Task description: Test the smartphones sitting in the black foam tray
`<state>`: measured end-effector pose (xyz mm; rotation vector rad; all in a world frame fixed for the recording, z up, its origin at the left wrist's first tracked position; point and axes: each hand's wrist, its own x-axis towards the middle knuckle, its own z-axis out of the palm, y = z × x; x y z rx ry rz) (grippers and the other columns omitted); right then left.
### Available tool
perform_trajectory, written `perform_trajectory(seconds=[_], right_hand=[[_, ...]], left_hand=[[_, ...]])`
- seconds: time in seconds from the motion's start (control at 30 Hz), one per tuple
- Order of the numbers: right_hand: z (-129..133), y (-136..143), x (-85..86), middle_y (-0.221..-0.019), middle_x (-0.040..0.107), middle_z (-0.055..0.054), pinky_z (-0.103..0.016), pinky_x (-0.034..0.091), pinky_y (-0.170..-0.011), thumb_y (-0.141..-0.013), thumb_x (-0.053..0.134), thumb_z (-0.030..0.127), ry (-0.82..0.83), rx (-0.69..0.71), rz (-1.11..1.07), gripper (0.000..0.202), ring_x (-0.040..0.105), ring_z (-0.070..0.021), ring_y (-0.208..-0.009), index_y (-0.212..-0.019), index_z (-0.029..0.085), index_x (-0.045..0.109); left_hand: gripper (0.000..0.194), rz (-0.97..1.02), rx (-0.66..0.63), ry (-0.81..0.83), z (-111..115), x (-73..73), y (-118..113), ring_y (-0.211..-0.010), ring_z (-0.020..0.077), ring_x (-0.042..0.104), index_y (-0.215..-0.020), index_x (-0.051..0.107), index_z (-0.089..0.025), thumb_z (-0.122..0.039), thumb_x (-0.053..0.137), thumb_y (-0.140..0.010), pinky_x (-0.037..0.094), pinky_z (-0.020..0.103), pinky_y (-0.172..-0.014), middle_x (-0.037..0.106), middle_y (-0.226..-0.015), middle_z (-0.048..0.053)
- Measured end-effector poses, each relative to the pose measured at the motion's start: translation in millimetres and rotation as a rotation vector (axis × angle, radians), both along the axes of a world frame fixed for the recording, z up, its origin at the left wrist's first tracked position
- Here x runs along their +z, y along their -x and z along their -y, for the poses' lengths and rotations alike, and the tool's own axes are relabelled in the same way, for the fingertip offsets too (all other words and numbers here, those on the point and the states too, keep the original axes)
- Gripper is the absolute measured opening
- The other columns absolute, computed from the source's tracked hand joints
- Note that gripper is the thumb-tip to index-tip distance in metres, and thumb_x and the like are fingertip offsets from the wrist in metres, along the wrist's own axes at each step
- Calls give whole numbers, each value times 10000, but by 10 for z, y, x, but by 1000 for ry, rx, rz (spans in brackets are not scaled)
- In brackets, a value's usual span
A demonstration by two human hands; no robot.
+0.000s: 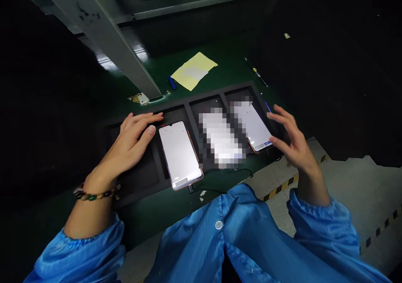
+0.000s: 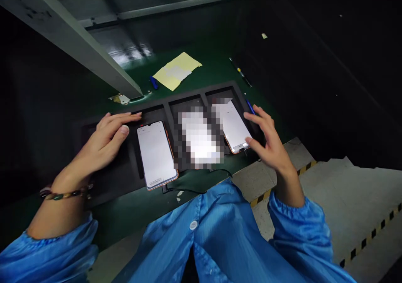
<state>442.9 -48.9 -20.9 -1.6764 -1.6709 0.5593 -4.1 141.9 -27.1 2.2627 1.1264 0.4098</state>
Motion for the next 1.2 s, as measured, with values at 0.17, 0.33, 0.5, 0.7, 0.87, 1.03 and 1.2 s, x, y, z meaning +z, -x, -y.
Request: perform_trajectory(seconds=[0.17,0.33,0.5,0.7,0.87,1.03,1.2], right_hand=[[329,577,189,-1755,459,8,-710,313,-1301,-1021,641,334,-40,175,319,450,353,-437,-1650,-1460,416,694],[407,651,180,-1731,493,8,-707,324,-1277,-1050,566,361,-64,101,325,470,362,-451,-1630,-1505,425,664],[340,565,95,-1739,478,-32,-715,289,-1319,-1115,477,392,-111,-115,226,478,316,-432,-1667,-1571,372,621],[240,333,-57,-1591,620,-68,-710,372,-1286,-1147,445,464,-152,-442,200,413,514,-375,-1541,-1460,364,695],[-34,-175,-171,-1455,671,-147,-656,483,-1211,-1107,521,512,-106,-505,381,408,605,-375,-1418,-1385,281,711],[-312,-501,-351,-1337,665,-199,-678,507,-1143,-1059,560,478,56,-473,490,461,632,-416,-1291,-1410,210,693],[-439,-625,-368,-1212,672,-164,-677,545,-1053,-1060,552,454,127,-420,368,499,698,-370,-1068,-1494,232,662]], left_hand=[[392,44,-8,-53,179,100,19,-1598,261,481,-1492,618,-274,-427,459,-1168,216,596,-1406,599,-1644,51],[343,169,-275,-196,498,211,-37,-1480,323,576,-1375,696,-293,-350,688,-1036,391,596,-1307,630,-1588,92],[424,176,-555,-263,824,212,-181,-1417,338,608,-1367,723,-249,-346,777,-957,415,597,-1279,655,-1546,146],[496,157,-525,-299,874,129,-201,-1406,351,611,-1421,686,-277,-355,761,-937,404,616,-1274,652,-1558,137],[606,209,-462,-322,834,73,-183,-1378,368,626,-1499,625,-294,-344,768,-912,429,627,-1248,664,-1526,145],[560,219,-426,-390,836,79,-197,-1316,355,659,-1453,643,-293,-326,765,-907,476,606,-1199,714,-1446,134],[483,193,-452,-391,845,90,-190,-1299,342,671,-1373,706,-274,-324,782,-899,484,596,-1210,729,-1432,131]])
